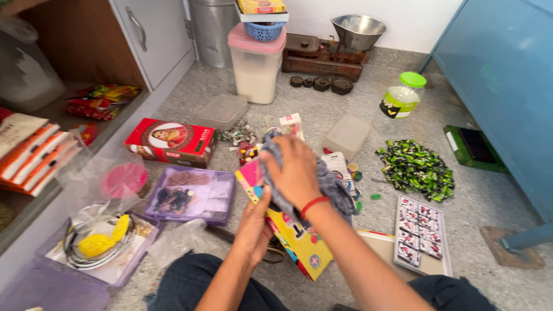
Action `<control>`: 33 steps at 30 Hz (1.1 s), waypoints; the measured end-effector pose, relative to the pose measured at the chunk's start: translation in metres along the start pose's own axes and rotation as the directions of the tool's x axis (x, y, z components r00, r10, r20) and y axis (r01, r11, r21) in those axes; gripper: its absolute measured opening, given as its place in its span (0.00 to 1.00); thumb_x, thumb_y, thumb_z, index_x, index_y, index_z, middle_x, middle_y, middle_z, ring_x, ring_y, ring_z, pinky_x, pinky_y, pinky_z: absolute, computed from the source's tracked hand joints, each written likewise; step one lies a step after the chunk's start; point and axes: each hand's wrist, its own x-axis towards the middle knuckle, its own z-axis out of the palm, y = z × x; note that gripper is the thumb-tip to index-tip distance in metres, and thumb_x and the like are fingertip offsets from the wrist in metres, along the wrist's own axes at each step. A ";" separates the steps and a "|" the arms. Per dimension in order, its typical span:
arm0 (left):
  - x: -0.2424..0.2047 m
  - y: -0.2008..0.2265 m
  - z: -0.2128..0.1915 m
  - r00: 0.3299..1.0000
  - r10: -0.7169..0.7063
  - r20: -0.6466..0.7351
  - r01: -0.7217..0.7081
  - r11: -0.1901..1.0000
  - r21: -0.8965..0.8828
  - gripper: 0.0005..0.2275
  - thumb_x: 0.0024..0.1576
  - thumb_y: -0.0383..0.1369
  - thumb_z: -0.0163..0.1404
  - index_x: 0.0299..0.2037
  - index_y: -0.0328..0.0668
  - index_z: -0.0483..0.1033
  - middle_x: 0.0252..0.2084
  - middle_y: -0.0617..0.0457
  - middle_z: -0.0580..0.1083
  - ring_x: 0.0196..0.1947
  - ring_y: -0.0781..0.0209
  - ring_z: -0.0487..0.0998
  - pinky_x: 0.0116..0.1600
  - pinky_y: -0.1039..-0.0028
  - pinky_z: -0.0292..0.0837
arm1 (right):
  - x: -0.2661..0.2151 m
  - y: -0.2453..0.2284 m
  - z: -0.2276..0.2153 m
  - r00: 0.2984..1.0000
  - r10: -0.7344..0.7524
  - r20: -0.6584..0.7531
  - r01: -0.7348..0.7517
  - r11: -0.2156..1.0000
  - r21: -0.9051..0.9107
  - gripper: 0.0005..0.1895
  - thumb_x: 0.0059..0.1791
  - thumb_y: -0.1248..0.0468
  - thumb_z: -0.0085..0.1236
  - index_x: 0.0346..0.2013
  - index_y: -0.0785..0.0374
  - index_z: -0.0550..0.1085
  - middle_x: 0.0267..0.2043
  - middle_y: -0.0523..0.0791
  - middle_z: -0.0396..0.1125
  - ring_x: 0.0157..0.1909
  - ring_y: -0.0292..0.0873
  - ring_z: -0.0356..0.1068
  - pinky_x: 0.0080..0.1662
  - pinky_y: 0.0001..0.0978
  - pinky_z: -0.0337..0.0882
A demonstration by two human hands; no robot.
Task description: The person sits on the floor and organizes small packaged items into trays and boxes. They wipe the boxes with a cloth and arrange the items neatly.
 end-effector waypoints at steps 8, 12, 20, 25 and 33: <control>0.003 0.036 -0.007 0.993 0.107 -0.055 -0.115 0.981 -0.159 0.29 0.58 0.59 0.36 0.63 0.51 0.67 0.58 0.52 0.75 0.57 0.56 0.77 0.60 0.61 0.73 | -0.061 -0.045 0.008 0.943 -0.298 0.146 0.300 0.954 0.012 0.27 0.53 0.49 0.51 0.64 0.56 0.71 0.75 0.54 0.53 0.76 0.65 0.47 0.70 0.70 0.42; 0.006 0.048 -0.014 0.974 0.171 -0.148 -0.197 0.963 -0.186 0.31 0.60 0.60 0.36 0.63 0.46 0.66 0.58 0.48 0.74 0.56 0.52 0.76 0.60 0.57 0.72 | -0.077 -0.045 -0.001 0.927 -0.325 0.187 0.326 0.945 0.028 0.27 0.53 0.46 0.52 0.63 0.53 0.71 0.75 0.52 0.53 0.76 0.63 0.47 0.71 0.69 0.42; 0.008 0.049 -0.003 0.962 0.267 -0.060 -0.274 0.946 -0.176 0.30 0.59 0.56 0.42 0.67 0.47 0.63 0.65 0.51 0.71 0.62 0.56 0.74 0.63 0.60 0.72 | -0.082 0.016 -0.019 0.969 -0.221 0.109 0.233 0.966 -0.110 0.32 0.52 0.43 0.54 0.65 0.58 0.70 0.75 0.55 0.51 0.76 0.62 0.47 0.70 0.63 0.46; 0.002 0.049 0.001 0.987 0.156 -0.026 -0.159 0.972 -0.176 0.30 0.59 0.56 0.42 0.64 0.43 0.67 0.60 0.50 0.75 0.57 0.57 0.78 0.57 0.62 0.75 | -0.056 0.048 -0.035 0.999 0.016 0.042 -0.018 0.999 0.044 0.35 0.52 0.44 0.55 0.65 0.67 0.67 0.70 0.58 0.56 0.71 0.60 0.57 0.67 0.47 0.57; 0.007 0.048 0.006 0.998 -0.056 -0.029 0.056 0.998 0.025 0.19 0.60 0.44 0.49 0.55 0.39 0.75 0.48 0.49 0.81 0.44 0.60 0.83 0.47 0.66 0.81 | -0.008 0.056 -0.046 0.953 0.190 0.237 -0.279 0.857 0.433 0.29 0.51 0.46 0.57 0.54 0.68 0.75 0.48 0.47 0.77 0.50 0.37 0.74 0.54 0.28 0.71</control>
